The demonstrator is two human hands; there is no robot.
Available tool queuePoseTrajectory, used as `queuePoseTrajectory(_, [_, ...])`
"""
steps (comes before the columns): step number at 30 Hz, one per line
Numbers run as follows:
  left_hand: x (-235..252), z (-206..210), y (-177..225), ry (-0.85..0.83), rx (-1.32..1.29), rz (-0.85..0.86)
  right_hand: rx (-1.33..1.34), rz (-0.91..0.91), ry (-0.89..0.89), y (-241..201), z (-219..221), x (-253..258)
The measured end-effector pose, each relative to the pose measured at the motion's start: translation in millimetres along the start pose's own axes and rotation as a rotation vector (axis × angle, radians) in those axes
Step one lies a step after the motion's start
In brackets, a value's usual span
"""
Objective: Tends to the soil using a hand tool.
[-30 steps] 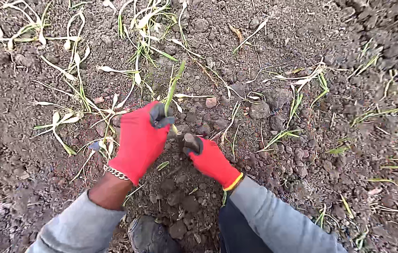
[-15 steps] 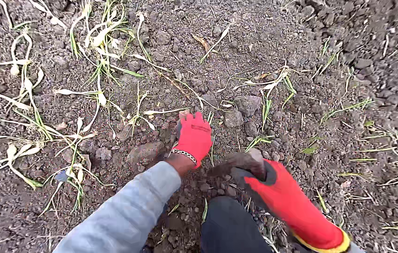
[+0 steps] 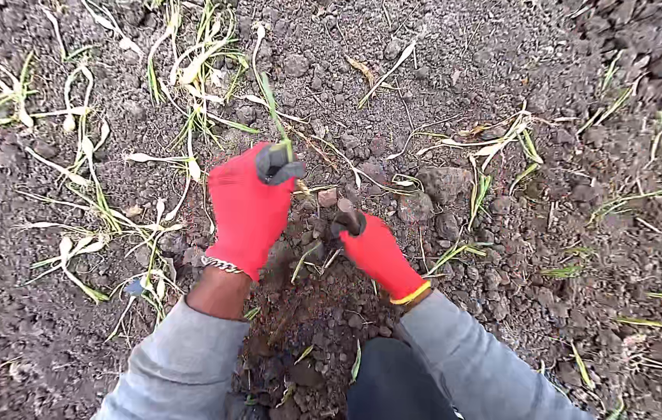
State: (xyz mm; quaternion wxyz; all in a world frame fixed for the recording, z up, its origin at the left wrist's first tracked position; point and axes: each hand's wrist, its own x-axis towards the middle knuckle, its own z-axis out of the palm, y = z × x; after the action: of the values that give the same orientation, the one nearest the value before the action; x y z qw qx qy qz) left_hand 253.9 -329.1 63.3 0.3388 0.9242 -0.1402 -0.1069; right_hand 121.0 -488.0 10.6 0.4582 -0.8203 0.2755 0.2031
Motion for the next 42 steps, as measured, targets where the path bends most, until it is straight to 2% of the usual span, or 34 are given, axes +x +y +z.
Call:
queuePoseTrajectory(1, [-2,28,0,-0.096,0.064,0.045,0.007,0.014,0.002,-1,-16,-16])
queuePoseTrajectory(3, [-25,87,-10,-0.413,0.231,0.095,0.007,-0.028,0.067,-9,-51,-51])
queuePoseTrajectory(5, [-45,106,-15,-0.665,0.344,0.130,-0.055,-0.067,0.093,-3,-69,-76])
queuePoseTrajectory(6, [-45,99,-14,-0.696,0.356,0.129,-0.093,-0.052,0.060,7,-68,-80])
queuePoseTrajectory(9, [-16,56,-14,-0.525,0.427,0.116,-0.145,0.082,-0.112,39,-47,-61])
queuePoseTrajectory(11, [18,45,-13,-0.504,0.563,0.015,-0.143,0.108,-0.134,30,-59,-48])
queuePoseTrajectory(13, [42,57,-19,-0.633,0.705,-0.024,-0.091,0.061,-0.031,3,-96,-51])
queuePoseTrajectory(15, [49,66,-20,-0.705,0.726,0.052,0.064,-0.060,0.119,-31,-154,-65])
queuePoseTrajectory(16, [47,62,-19,-0.693,0.683,0.095,0.190,-0.143,0.184,-46,-180,-74])
queuePoseTrajectory(18, [45,40,-14,-0.564,0.492,0.134,0.355,-0.348,0.292,-65,-214,-72])
queuePoseTrajectory(20, [47,11,4,-0.374,0.245,0.078,0.220,-0.363,0.473,-71,-199,-36])
queuePoseTrajectory(21, [50,0,17,-0.282,0.113,0.015,0.108,-0.293,0.466,-59,-172,-11])
queuePoseTrajectory(22, [55,-3,30,-0.198,-0.005,-0.055,0.012,-0.178,0.393,-38,-134,12])
queuePoseTrajectory(24, [61,14,51,-0.075,-0.166,-0.081,-0.128,-0.009,0.166,7,-70,33])
queuePoseTrajectory(26, [56,65,60,-0.150,-0.179,-0.048,-0.079,0.053,0.096,27,-68,15])
queuePoseTrajectory(28, [26,128,50,-0.419,-0.004,-0.013,0.065,0.042,0.193,32,-108,-26])
queuePoseTrajectory(30, [3,163,41,-0.649,0.221,0.046,0.110,-0.076,0.339,39,-151,-67])
queuePoseTrajectory(31, [-6,163,38,-0.663,0.245,0.064,0.081,-0.099,0.374,47,-166,-91])
queuePoseTrajectory(33, [3,145,40,-0.543,0.205,0.113,-0.099,-0.034,0.419,74,-178,-109])
queuePoseTrajectory(35, [23,119,45,-0.439,0.223,0.152,-0.201,0.131,0.324,111,-162,-97])
queuePoseTrajectory(37, [47,112,54,-0.383,0.268,0.186,-0.196,0.286,0.202,139,-146,-72])
queuePoseTrajectory(38, [56,114,62,-0.413,0.305,0.190,-0.200,0.327,0.161,142,-144,-64])
queuePoseTrajectory(40, [66,132,80,-0.588,0.429,0.168,-0.212,0.357,0.103,138,-144,-54])
queuePoseTrajectory(42, [55,159,90,-0.741,0.534,0.196,-0.212,0.392,0.046,130,-145,-56])
